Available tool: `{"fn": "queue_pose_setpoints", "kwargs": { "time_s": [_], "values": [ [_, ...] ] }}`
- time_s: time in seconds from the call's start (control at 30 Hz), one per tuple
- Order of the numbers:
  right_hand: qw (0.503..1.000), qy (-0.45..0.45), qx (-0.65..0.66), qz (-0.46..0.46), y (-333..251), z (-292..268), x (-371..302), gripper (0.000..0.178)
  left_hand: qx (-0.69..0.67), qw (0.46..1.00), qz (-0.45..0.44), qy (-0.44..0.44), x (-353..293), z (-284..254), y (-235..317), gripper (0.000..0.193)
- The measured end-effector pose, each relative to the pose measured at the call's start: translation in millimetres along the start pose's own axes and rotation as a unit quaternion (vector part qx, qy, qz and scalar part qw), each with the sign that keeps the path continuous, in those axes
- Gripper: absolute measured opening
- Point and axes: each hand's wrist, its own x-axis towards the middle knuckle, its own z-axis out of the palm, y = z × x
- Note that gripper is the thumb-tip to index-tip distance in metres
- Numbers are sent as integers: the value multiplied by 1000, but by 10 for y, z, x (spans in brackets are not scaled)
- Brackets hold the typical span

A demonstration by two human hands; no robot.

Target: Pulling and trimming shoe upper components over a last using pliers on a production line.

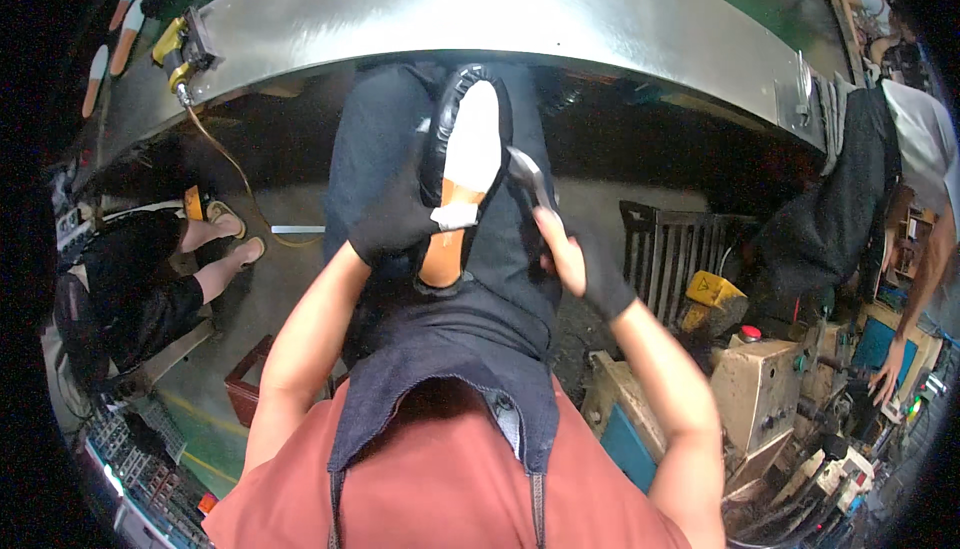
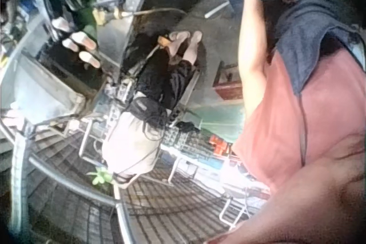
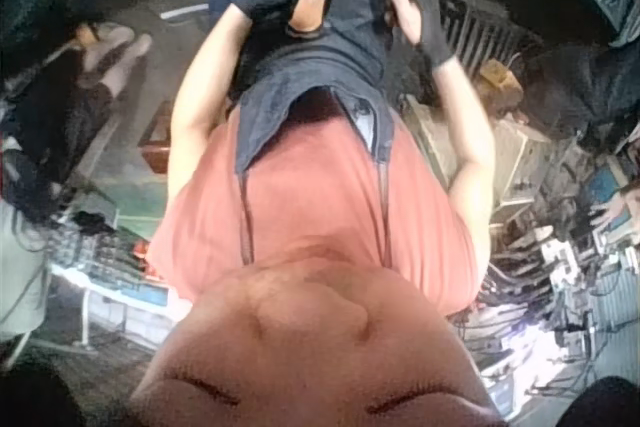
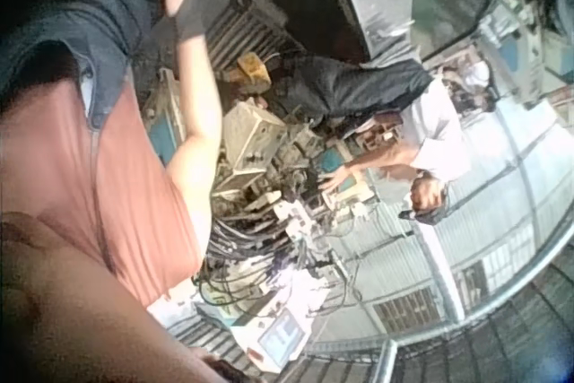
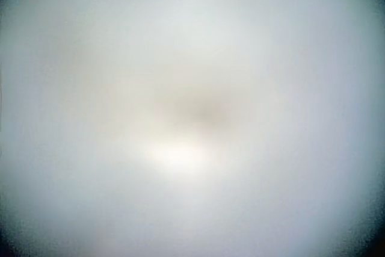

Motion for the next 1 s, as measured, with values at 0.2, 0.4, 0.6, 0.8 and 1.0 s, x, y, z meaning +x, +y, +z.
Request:
{"fn": "queue_pose_setpoints", "kwargs": {
  "time_s": [0.2,0.4,0.6,0.8,1.0],
  "values": [
    [991,55,75,95,896,515,-235,82,-23,995,-99,15,132,45,498,113],
    [988,75,122,63,810,491,-70,75,-301,946,-67,94,1761,-266,1582,46],
    [991,84,102,7,676,417,-84,67,261,913,228,-215,1403,-211,1034,41],
    [991,85,87,55,846,476,16,82,265,962,-12,63,-144,-64,308,40],
    [998,30,55,12,855,316,34,73,291,955,28,-39,-642,242,5,39]
  ]
}}
